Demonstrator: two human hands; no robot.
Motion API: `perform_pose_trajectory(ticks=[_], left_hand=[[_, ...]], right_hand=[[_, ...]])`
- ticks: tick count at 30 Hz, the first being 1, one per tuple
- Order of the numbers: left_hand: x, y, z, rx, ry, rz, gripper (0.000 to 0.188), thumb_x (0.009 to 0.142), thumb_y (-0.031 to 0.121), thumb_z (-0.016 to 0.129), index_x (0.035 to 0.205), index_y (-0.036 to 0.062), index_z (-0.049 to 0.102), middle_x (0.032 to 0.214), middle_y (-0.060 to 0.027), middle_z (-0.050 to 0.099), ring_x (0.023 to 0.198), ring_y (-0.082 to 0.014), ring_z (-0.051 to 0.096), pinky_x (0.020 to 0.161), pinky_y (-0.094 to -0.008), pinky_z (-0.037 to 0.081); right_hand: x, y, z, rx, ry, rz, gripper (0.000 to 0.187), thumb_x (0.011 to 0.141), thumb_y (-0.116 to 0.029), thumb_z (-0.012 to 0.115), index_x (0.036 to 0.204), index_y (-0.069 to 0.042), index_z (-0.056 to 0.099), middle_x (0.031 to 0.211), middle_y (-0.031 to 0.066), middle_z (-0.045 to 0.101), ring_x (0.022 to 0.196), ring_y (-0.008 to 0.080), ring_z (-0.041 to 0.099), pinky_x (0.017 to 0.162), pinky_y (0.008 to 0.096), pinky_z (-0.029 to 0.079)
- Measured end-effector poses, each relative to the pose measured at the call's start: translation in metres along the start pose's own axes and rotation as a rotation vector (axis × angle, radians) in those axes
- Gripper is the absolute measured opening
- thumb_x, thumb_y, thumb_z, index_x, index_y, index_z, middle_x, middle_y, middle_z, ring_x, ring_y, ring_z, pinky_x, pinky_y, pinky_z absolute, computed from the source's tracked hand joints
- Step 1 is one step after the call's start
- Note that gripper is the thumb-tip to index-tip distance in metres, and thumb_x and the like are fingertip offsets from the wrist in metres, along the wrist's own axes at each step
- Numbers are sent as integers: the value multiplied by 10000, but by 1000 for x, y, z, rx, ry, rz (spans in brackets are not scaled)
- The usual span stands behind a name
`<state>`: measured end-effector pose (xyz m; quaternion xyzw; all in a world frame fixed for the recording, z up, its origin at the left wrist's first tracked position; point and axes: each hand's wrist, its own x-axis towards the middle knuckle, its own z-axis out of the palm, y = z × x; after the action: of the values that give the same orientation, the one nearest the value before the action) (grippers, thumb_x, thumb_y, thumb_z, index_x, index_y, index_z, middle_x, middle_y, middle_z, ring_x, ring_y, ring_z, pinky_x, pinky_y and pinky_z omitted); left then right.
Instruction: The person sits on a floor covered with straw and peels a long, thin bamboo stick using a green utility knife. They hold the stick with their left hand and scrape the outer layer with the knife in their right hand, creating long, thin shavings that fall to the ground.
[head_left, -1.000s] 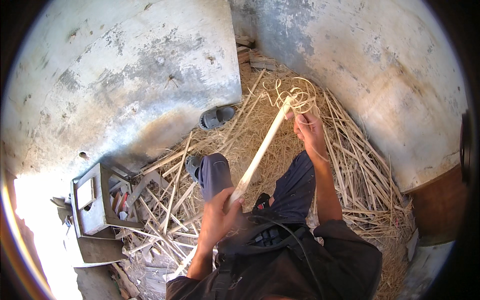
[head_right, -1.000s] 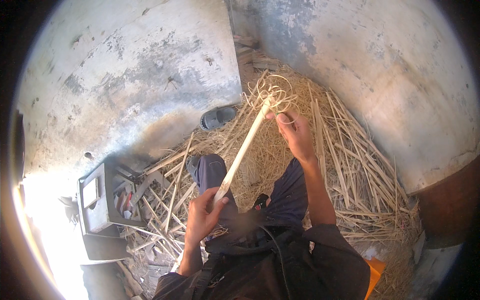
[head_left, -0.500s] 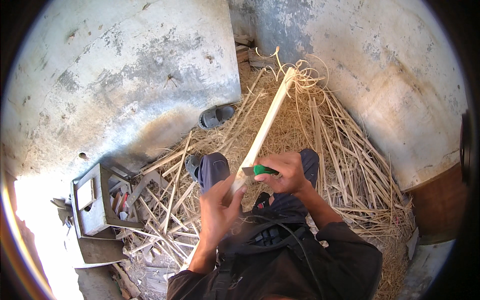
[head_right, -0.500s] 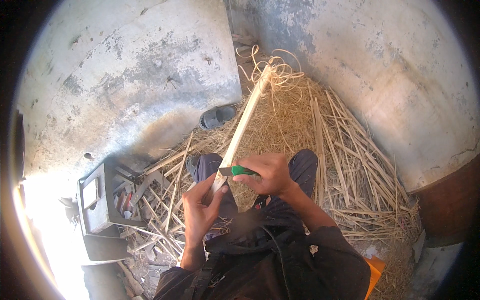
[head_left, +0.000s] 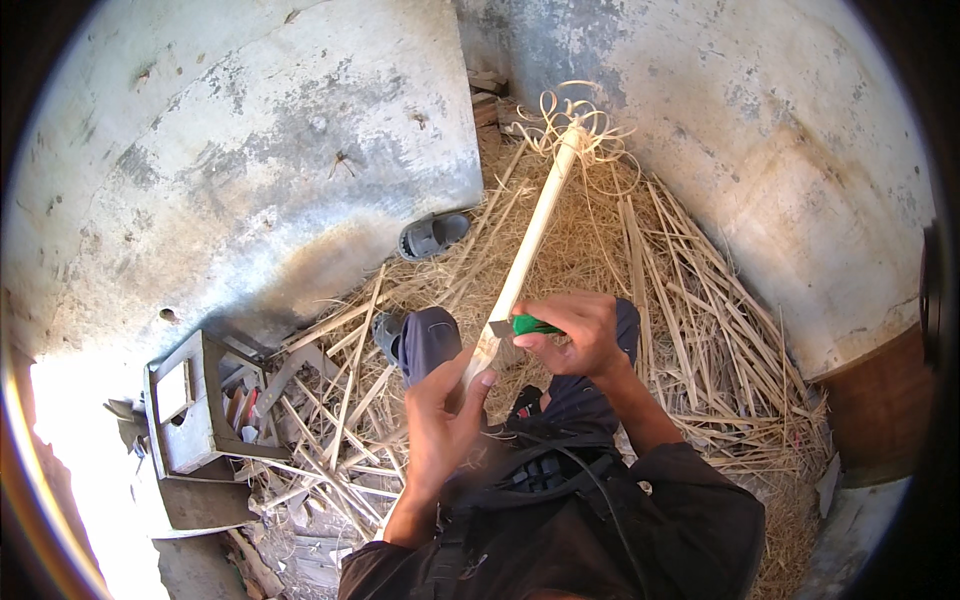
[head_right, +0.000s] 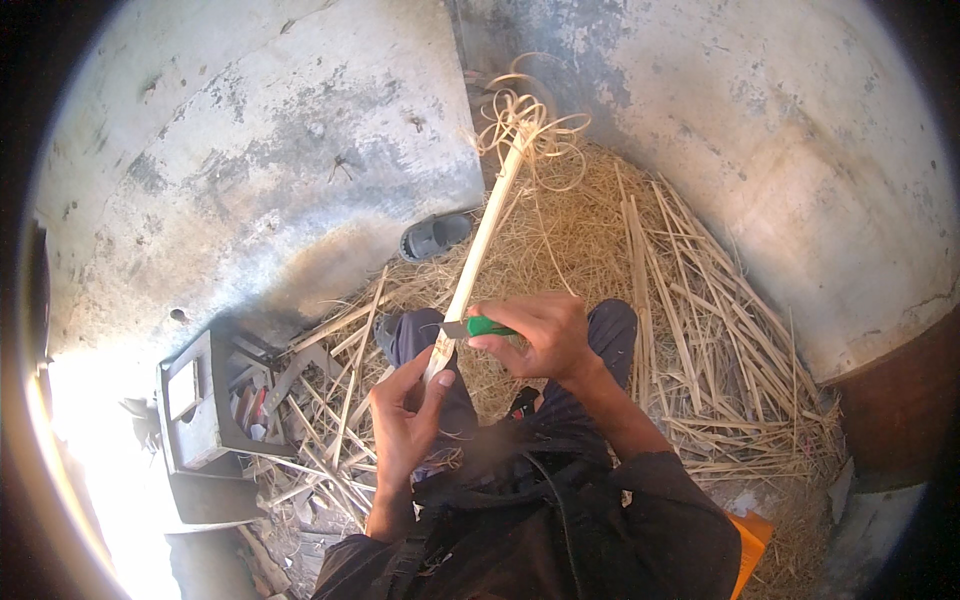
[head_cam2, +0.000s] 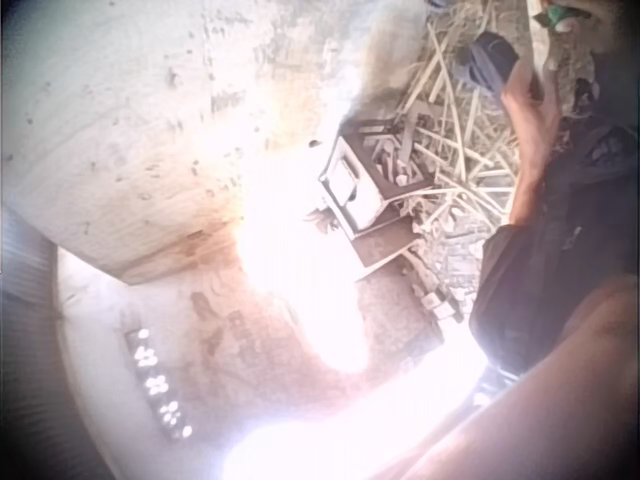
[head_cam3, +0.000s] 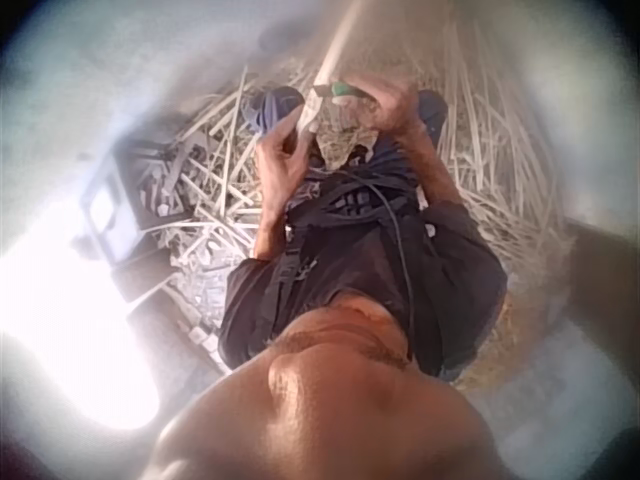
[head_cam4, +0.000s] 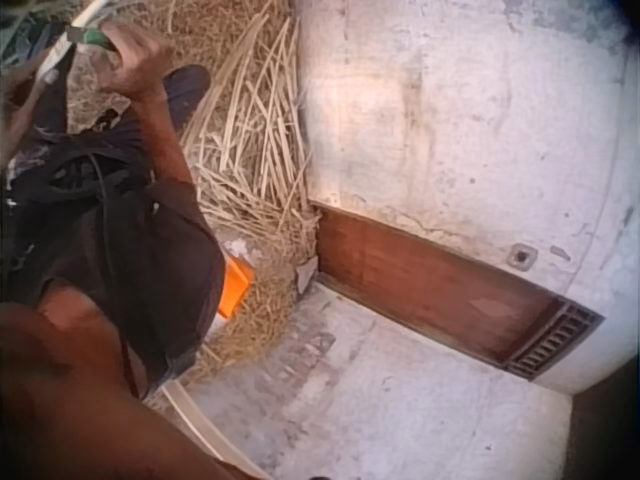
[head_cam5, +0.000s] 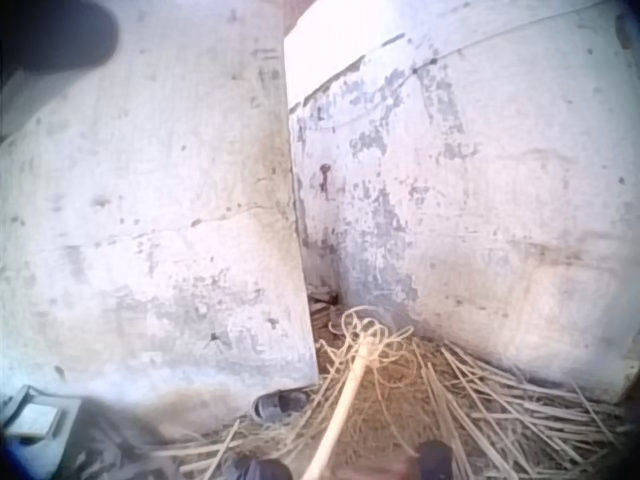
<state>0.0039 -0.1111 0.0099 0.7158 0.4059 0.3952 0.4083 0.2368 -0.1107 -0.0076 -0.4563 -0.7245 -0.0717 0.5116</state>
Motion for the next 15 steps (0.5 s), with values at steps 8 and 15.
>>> perform_pose_trajectory(ticks=[8, 15], left_hand=[[-2, 6, -3, -15, -20, -47, 325, 984, 107, 772, 1286, -9, 738, 797, -93, 670, 689, -104, 541, 632, -302, 458], [-37, -5, -9, -39, -254, -62, 317, 997, 144, 761, 1265, -24, 752, 888, -60, 763, 841, -86, 641, 765, -299, 536]], right_hand=[[-4, 25, -6, 21, 133, 91, 252, 927, -309, 818, 1046, -87, 825, 857, 67, 812, 704, 190, 776, 611, 313, 580], [-23, 160, -46, -96, 455, 401, 494, 1088, -516, 573, 1040, -76, 794, 730, 35, 665, 567, 116, 568, 521, 340, 462]])
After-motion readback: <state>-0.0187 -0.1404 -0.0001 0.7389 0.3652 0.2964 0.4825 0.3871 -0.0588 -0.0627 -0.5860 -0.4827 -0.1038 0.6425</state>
